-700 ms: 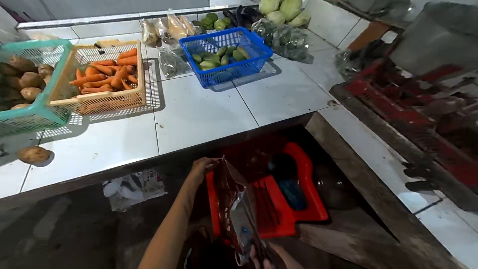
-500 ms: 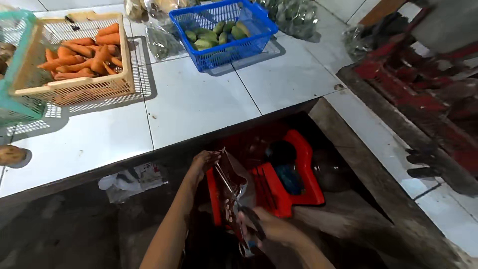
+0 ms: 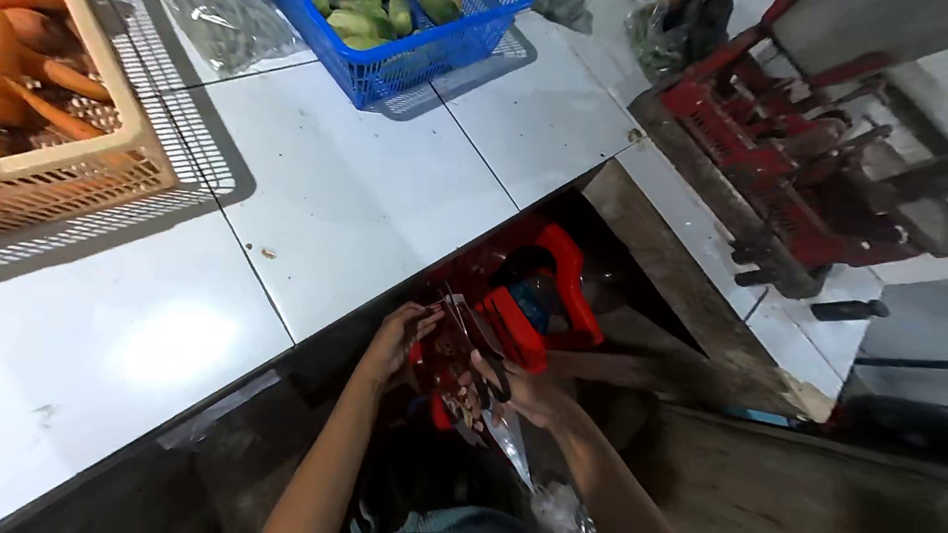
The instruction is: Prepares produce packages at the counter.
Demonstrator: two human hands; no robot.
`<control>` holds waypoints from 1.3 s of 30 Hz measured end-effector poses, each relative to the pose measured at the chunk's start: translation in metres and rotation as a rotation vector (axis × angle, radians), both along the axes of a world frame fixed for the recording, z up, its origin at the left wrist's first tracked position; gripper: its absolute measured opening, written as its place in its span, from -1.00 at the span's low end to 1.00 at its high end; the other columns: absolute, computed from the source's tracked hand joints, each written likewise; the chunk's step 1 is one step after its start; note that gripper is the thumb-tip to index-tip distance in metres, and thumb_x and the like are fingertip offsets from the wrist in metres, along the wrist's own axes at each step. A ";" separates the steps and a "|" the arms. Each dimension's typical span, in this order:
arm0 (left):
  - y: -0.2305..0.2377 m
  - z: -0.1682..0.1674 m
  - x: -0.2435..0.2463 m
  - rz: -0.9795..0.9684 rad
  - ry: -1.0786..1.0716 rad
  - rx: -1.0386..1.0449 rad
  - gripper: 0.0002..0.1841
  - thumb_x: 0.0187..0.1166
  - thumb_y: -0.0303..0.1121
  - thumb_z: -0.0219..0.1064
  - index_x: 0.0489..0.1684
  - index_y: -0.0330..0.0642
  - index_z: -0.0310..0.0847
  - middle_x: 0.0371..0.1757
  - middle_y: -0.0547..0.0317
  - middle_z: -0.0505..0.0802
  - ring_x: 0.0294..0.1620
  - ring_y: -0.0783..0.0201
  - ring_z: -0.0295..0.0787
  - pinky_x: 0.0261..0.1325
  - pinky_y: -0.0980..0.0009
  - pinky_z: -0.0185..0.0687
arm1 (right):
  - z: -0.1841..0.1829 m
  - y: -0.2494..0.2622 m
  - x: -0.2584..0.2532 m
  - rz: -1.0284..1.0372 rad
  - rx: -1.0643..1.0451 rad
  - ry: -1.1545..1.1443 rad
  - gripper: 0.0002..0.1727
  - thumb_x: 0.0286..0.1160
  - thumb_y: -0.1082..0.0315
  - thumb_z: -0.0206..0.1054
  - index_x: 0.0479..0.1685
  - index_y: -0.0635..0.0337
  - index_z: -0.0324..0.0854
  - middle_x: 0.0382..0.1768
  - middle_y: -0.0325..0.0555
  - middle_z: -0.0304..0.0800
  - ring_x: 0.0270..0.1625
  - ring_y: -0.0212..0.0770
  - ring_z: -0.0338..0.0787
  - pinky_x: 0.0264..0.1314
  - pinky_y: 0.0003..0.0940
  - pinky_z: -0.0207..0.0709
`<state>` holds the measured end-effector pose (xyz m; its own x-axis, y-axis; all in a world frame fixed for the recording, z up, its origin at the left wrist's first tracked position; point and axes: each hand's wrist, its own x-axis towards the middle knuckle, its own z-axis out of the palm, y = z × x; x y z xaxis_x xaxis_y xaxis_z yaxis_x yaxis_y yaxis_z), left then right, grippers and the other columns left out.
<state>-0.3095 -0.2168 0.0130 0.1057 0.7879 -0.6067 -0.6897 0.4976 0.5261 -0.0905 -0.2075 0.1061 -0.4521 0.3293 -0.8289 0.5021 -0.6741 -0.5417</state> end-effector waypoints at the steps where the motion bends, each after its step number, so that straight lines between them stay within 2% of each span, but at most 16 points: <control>1: 0.002 -0.002 -0.001 -0.001 -0.021 -0.007 -0.77 0.84 -0.45 -0.08 0.10 -0.34 0.49 0.19 -0.11 0.82 0.20 0.12 0.83 0.33 0.25 0.69 | -0.002 0.000 -0.004 -0.032 0.002 0.009 -0.38 0.87 -0.13 -0.19 0.17 0.22 0.60 -0.32 -0.23 0.79 -0.32 -0.30 0.83 -0.37 -0.42 0.72; 4: 0.005 -0.006 -0.005 -0.034 -0.047 -0.013 -0.76 0.86 -0.44 -0.12 0.11 -0.35 0.46 0.26 -0.14 0.80 0.26 0.12 0.81 0.38 0.27 0.65 | -0.012 0.002 -0.012 -0.097 0.015 0.026 -0.37 0.87 -0.14 -0.20 0.10 0.21 0.63 -0.34 -0.23 0.78 -0.35 -0.33 0.80 -0.40 -0.48 0.67; 8: 0.006 -0.005 -0.008 -0.061 -0.056 -0.043 -0.77 0.84 -0.45 -0.12 0.16 -0.35 0.42 0.33 -0.13 0.75 0.29 0.14 0.78 0.37 0.28 0.64 | -0.014 0.007 -0.024 -0.095 0.032 -0.066 -0.36 0.88 -0.15 -0.19 0.03 0.21 0.64 -0.44 -0.29 0.70 -0.43 -0.40 0.73 -0.41 -0.55 0.59; 13: 0.009 -0.004 -0.012 -0.072 -0.085 -0.060 -0.79 0.85 -0.46 -0.12 0.11 -0.31 0.43 0.31 -0.15 0.78 0.29 0.11 0.81 0.37 0.29 0.66 | -0.022 0.008 -0.020 -0.085 0.055 -0.047 -0.37 0.85 -0.18 -0.16 -0.02 0.17 0.63 -0.49 -0.36 0.63 -0.51 -0.49 0.61 -0.49 -0.63 0.45; 18: 0.009 -0.005 -0.012 -0.054 -0.122 -0.083 -0.79 0.86 -0.45 -0.11 0.11 -0.30 0.44 0.26 -0.15 0.82 0.25 0.09 0.83 0.35 0.27 0.68 | -0.028 0.007 -0.013 -0.110 0.035 -0.041 -0.38 0.81 -0.23 -0.11 -0.09 0.13 0.63 -0.53 -0.37 0.64 -0.56 -0.52 0.57 -0.57 -0.67 0.36; 26: 0.009 -0.008 -0.014 -0.062 -0.161 -0.059 -0.79 0.85 -0.46 -0.12 0.10 -0.29 0.43 0.29 -0.18 0.81 0.30 0.03 0.82 0.40 0.21 0.66 | -0.028 0.002 -0.012 -0.194 0.033 -0.040 -0.43 0.82 -0.20 -0.04 -0.17 0.12 0.62 -0.60 -0.38 0.59 -0.62 -0.53 0.54 -0.62 -0.69 0.33; 30: 0.003 -0.014 -0.023 -0.037 -0.202 -0.019 -0.64 0.86 -0.37 -0.26 0.22 -0.35 0.44 0.37 -0.23 0.77 0.38 -0.05 0.77 0.44 0.14 0.63 | -0.023 -0.002 -0.010 -0.195 0.065 -0.036 -0.47 0.82 -0.11 0.03 -0.22 0.14 0.66 -0.65 -0.40 0.58 -0.68 -0.55 0.53 -0.65 -0.69 0.37; 32: -0.007 -0.020 -0.032 0.037 -0.216 -0.064 -0.59 0.87 -0.32 -0.26 0.23 -0.38 0.47 0.32 -0.25 0.80 0.33 -0.08 0.80 0.39 0.11 0.67 | -0.017 -0.010 -0.002 -0.125 0.078 0.038 -0.49 0.79 -0.12 0.04 -0.13 0.13 0.67 -0.62 -0.43 0.63 -0.63 -0.53 0.59 -0.58 -0.66 0.48; 34: -0.023 -0.025 -0.045 0.068 -0.059 -0.136 -0.63 0.90 -0.28 -0.26 0.20 -0.33 0.41 0.23 -0.17 0.83 0.25 0.00 0.84 0.30 0.12 0.73 | -0.007 -0.024 0.012 -0.095 0.112 0.174 -0.40 0.61 -0.29 0.14 0.00 0.11 0.65 -0.53 -0.43 0.70 -0.53 -0.48 0.70 -0.44 -0.57 0.62; 36: -0.046 -0.015 -0.062 -0.017 0.235 -0.314 -0.59 0.92 -0.29 -0.18 0.47 -0.37 0.40 0.26 -0.08 0.78 0.19 0.15 0.77 0.26 0.23 0.67 | 0.006 -0.046 0.032 -0.150 0.144 0.309 -0.19 0.32 -0.56 0.26 0.05 0.06 0.68 -0.42 -0.39 0.77 -0.44 -0.42 0.77 -0.39 -0.52 0.68; 38: -0.062 0.019 -0.076 -0.186 0.427 -0.516 -0.56 0.92 -0.32 -0.15 0.63 -0.39 0.27 0.51 -0.13 0.59 0.41 0.13 0.55 0.46 0.21 0.44 | 0.015 -0.069 0.055 -0.237 0.192 0.445 -0.17 0.28 -0.59 0.24 0.15 -0.02 0.70 -0.31 -0.33 0.83 -0.36 -0.39 0.82 -0.36 -0.50 0.72; 39: -0.068 0.015 -0.076 -0.241 0.537 -0.542 -0.56 0.91 -0.28 -0.09 0.56 -0.41 0.35 0.47 -0.16 0.62 0.38 0.09 0.57 0.42 0.16 0.48 | 0.018 -0.079 0.067 -0.275 0.228 0.493 -0.17 0.31 -0.58 0.23 0.20 -0.04 0.70 -0.26 -0.31 0.85 -0.33 -0.39 0.82 -0.35 -0.50 0.72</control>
<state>-0.3856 -0.2849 0.0283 -0.1793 0.3617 -0.9149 -0.2518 0.8821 0.3981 -0.0232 -0.2866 0.1238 -0.6381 0.6331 -0.4382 -0.0207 -0.5831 -0.8122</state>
